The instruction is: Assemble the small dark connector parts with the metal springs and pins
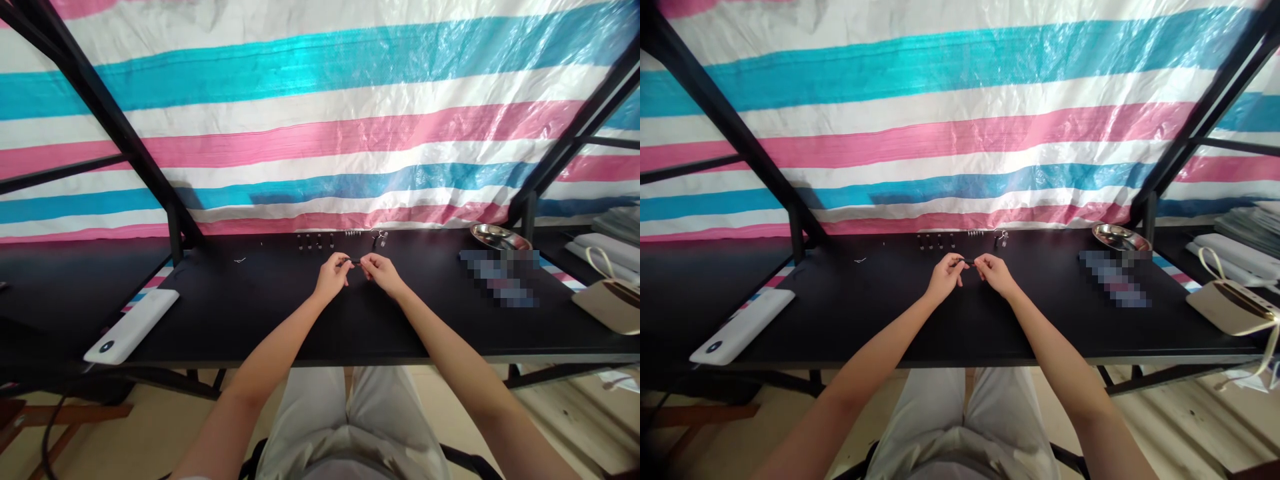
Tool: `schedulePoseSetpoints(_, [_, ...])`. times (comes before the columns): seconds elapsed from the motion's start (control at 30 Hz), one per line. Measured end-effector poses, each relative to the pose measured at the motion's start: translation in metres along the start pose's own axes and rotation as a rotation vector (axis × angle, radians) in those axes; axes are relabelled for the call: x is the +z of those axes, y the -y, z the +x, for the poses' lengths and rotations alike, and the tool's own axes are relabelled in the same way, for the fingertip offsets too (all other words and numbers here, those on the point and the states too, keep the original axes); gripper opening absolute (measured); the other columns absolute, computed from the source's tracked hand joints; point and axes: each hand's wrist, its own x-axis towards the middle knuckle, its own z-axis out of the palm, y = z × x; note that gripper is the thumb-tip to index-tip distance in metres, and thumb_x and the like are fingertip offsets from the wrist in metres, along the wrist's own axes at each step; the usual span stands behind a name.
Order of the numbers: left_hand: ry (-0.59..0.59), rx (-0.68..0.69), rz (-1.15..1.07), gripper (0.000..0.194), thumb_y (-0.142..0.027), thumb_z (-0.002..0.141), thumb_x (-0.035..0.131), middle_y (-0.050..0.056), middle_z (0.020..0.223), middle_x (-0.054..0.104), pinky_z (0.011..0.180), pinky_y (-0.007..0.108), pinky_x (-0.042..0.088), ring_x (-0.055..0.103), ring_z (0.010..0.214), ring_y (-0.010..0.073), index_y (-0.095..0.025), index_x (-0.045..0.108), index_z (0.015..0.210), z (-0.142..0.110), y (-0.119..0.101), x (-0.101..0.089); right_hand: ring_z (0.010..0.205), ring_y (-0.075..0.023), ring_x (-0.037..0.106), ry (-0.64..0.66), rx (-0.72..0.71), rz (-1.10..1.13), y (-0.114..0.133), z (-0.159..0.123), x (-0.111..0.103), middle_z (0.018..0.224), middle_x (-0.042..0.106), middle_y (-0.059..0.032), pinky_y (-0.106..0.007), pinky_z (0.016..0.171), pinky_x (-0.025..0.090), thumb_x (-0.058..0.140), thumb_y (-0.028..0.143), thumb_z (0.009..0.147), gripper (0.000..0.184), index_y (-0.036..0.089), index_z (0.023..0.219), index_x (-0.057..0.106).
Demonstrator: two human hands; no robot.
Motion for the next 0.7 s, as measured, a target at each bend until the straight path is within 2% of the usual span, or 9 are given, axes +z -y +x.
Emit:
schedulePoseSetpoints(0.13, [-0.073,-0.003,0.036,0.030,-0.046,0.081,0.046,-0.002,0.064,0.057,0.039,0.017,0.035,0.045,0.037,0.0036,-0.016,0.049,0.075,-0.0011,-0.0055,-0.0029,0.045,-0.0075,0.042,-0.011,-0.012,-0.004,0.0017,-0.0003,-0.0001,0.053,0.046,0.0047,-0.023,0.047,0.036,0.055,0.058,0.073,0.042,0.016,0.074,0.053])
schedulePoseSetpoints(0.23, [-0.113,-0.029,0.026,0.036,-0.049,0.081,0.045,-0.003,0.057,0.053,0.039,0.017,0.034,0.043,0.036,0.0039,-0.016,0.047,0.067,-0.0008,-0.0090,-0.0059,0.046,-0.0076,0.045,0.007,0.008,0.002,0.0014,-0.0004,-0.0018,0.057,0.049,0.0038,-0.023,0.047,0.037,0.057,0.057,0.072,0.041,0.016,0.076,0.053])
schedulePoseSetpoints(0.53, [-0.129,-0.061,0.014,0.031,-0.047,0.078,0.050,-0.004,0.057,0.054,0.037,0.018,0.034,0.043,0.035,0.0042,-0.016,0.053,0.078,0.0004,-0.0066,-0.0055,0.051,-0.0085,0.050,0.047,0.022,-0.008,0.0010,-0.0010,-0.0038,0.075,0.062,-0.0030,-0.023,0.047,0.041,0.060,0.050,0.071,0.041,0.016,0.093,0.060])
schedulePoseSetpoints(0.7, [-0.153,-0.070,0.006,0.032,-0.047,0.076,0.052,-0.004,0.056,0.054,0.036,0.018,0.034,0.042,0.035,0.0041,-0.016,0.053,0.078,0.0007,-0.0069,-0.0047,0.056,-0.0100,0.049,0.058,-0.051,-0.227,-0.0020,-0.0009,-0.0049,0.074,0.060,-0.0025,-0.026,0.057,0.044,0.059,0.046,0.072,0.034,0.017,0.088,0.064])
